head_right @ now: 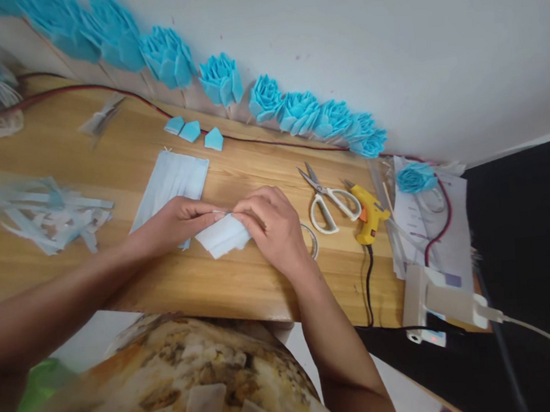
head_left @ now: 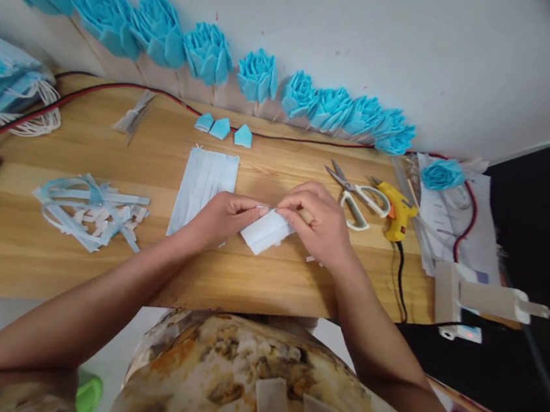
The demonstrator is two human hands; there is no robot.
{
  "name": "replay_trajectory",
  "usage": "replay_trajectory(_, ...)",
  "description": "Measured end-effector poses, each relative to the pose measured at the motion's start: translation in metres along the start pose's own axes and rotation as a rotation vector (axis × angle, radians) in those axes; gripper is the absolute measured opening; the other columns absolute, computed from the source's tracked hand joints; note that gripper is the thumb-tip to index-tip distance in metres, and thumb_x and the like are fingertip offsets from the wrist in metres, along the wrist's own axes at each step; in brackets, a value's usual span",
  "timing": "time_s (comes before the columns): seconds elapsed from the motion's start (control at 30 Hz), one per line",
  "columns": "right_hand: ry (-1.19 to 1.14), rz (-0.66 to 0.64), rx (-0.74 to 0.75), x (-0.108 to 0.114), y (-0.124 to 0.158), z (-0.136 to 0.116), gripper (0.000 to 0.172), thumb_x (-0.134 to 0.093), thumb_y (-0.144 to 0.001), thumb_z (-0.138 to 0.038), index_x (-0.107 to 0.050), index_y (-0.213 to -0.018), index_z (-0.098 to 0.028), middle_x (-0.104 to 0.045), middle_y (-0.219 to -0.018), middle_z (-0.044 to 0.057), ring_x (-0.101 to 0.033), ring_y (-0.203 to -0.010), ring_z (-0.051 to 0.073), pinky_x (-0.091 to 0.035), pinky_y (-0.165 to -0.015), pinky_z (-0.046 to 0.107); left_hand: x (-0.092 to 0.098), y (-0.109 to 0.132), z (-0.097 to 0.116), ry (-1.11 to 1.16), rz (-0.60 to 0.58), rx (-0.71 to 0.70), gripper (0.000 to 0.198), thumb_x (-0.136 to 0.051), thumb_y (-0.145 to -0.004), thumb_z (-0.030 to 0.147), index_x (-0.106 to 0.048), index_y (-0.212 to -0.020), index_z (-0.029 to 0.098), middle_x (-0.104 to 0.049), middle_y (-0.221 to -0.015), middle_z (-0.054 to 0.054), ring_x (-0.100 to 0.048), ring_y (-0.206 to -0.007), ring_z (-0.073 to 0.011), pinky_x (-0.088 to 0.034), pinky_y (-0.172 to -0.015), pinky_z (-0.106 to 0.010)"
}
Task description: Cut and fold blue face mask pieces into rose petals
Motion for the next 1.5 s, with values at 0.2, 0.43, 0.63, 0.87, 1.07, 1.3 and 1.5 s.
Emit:
replay_trajectory(0.2,-0.253,0.095,-0.107,0.023,0.007,0.01,0.006,-0.071,-0.092,-0.02,-0.072,-0.093,-0.026,-0.081,-0.099,0.003,-0.076,-0.093,0.021,-0.059,-0.087,0.039,0.018,-0.005,-0.012,0.389,0.326,0.008,0.038,-0.076,-0.081,0.054,-0.08,-0.087,0.016,-0.074,-0.082,-0.005,-0.063,-0.07,-0.0155,-0.053,-0.065,-0.028)
replay_trajectory(0.43,-0.666,-0.048,-0.201,0.011,0.014,0.003,0.01,-0.081,-0.087,-0.025,-0.078,-0.097,-0.027,-0.081,-0.084,-0.002,-0.076,-0.071,0.014,-0.059,-0.063,0.023,0.011,-0.006,-0.016,0.583,0.251,0.028,0.04,-0.079,-0.082,0.052,-0.081,-0.101,0.017,-0.08,-0.102,-0.01,-0.072,-0.098,-0.0246,-0.055,-0.088,-0.036)
replay_trajectory(0.63,-0.374,0.097,-0.283,0.003,0.014,0.014,0.016,-0.076,-0.091,-0.026,-0.078,-0.106,-0.028,-0.082,-0.093,-0.002,-0.078,-0.081,0.015,-0.063,-0.076,0.028,0.003,-0.001,-0.01,0.449,0.193,0.094,0.037,-0.083,-0.077,0.053,-0.083,-0.094,0.02,-0.08,-0.088,-0.004,-0.069,-0.087,-0.0214,-0.052,-0.085,-0.033)
replay_trajectory(0.87,-0.153,0.182,-0.24,0.007,0.012,0.011,0.017,-0.07,-0.093,-0.025,-0.077,-0.108,-0.027,-0.082,-0.097,0.001,-0.079,-0.086,0.019,-0.064,-0.078,0.033,0.002,0.0,-0.003,0.335,0.193,0.131,0.03,-0.078,-0.08,0.049,-0.082,-0.086,0.021,-0.075,-0.075,-0.001,-0.065,-0.076,-0.0182,-0.051,-0.074,-0.029)
replay_trajectory(1.07,-0.072,0.225,-0.22,0.011,0.009,0.008,0.015,-0.07,-0.092,-0.023,-0.077,-0.105,-0.027,-0.083,-0.097,0.001,-0.079,-0.085,0.019,-0.065,-0.076,0.031,-0.004,-0.001,-0.007,0.458,0.137,0.114,0.045,-0.077,-0.078,0.061,-0.081,-0.092,0.019,-0.079,-0.087,-0.006,-0.07,-0.088,-0.0227,-0.054,-0.083,-0.033)
replay_trajectory(1.3,-0.089,0.251,-0.208,0.01,0.01,0.01,0.017,-0.069,-0.093,-0.021,-0.076,-0.107,-0.027,-0.083,-0.1,0.001,-0.079,-0.086,0.017,-0.065,-0.077,0.029,-0.005,0.001,-0.006,0.477,0.098,0.115,0.048,-0.079,-0.078,0.059,-0.082,-0.1,0.016,-0.081,-0.102,-0.011,-0.071,-0.097,-0.0263,-0.053,-0.087,-0.035)
replay_trajectory(1.5,-0.117,0.239,-0.273,0.005,0.012,0.015,0.019,-0.068,-0.094,-0.025,-0.076,-0.111,-0.027,-0.082,-0.102,0.003,-0.079,-0.09,0.02,-0.065,-0.079,0.033,-0.002,0.002,-0.015,0.432,0.118,0.164,0.037,-0.083,-0.077,0.049,-0.083,-0.101,0.02,-0.081,-0.096,-0.006,-0.07,-0.086,-0.0211,-0.052,-0.083,-0.033)
Point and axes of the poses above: each hand's wrist, its own y-axis away from the middle knuckle, its own x-axis out of the back of the hand, z = x × y, the point moved 6 cm from there along -y, towards the middle knuckle
